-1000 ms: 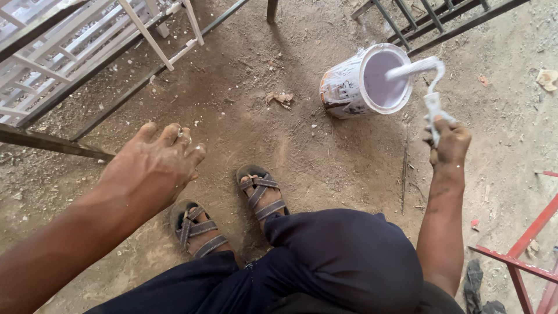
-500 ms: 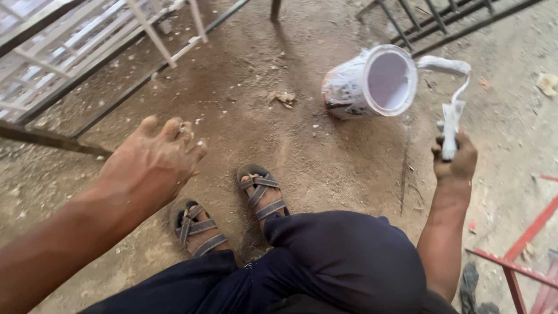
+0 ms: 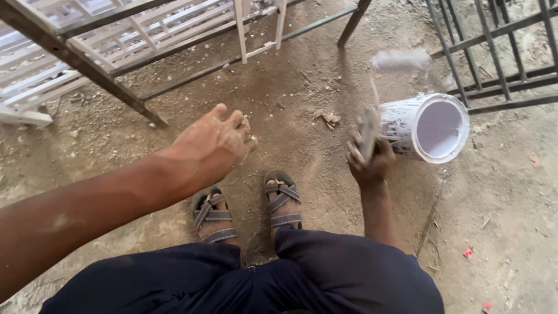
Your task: The person uses a paint roller to apply white paint to a metal frame structure. They repeatedly dip the roller into a paint bucket and roll it along the horizontal and vertical bars of the frame.
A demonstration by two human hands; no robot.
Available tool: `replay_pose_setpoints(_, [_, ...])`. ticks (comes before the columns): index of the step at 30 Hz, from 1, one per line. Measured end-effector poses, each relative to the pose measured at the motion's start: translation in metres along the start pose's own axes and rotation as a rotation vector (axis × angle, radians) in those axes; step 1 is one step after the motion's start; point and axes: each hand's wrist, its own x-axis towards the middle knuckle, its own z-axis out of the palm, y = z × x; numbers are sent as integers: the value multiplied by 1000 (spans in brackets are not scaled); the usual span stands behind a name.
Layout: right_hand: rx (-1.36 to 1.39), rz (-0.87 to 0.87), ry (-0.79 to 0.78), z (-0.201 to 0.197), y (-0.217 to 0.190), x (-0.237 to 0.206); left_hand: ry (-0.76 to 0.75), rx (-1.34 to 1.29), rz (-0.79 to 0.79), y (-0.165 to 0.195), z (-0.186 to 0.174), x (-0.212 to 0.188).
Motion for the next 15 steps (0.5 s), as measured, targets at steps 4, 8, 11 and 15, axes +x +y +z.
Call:
replay_pose_setpoints(4, [-106,-72,78,40,15,65,40,19,-2,5,-6,-4])
replay_pose_setpoints(8, [-695,-362,307,59,9,114,74,55,-13,5,-5,-9])
replay_pose_setpoints(11, [-912,-653,307,65,-11,144,86,9,-37,4,1,-10])
replay_pose_setpoints(15, [-1021,-766,268,57,-51,175,-123,-88,-59,7,5,-7])
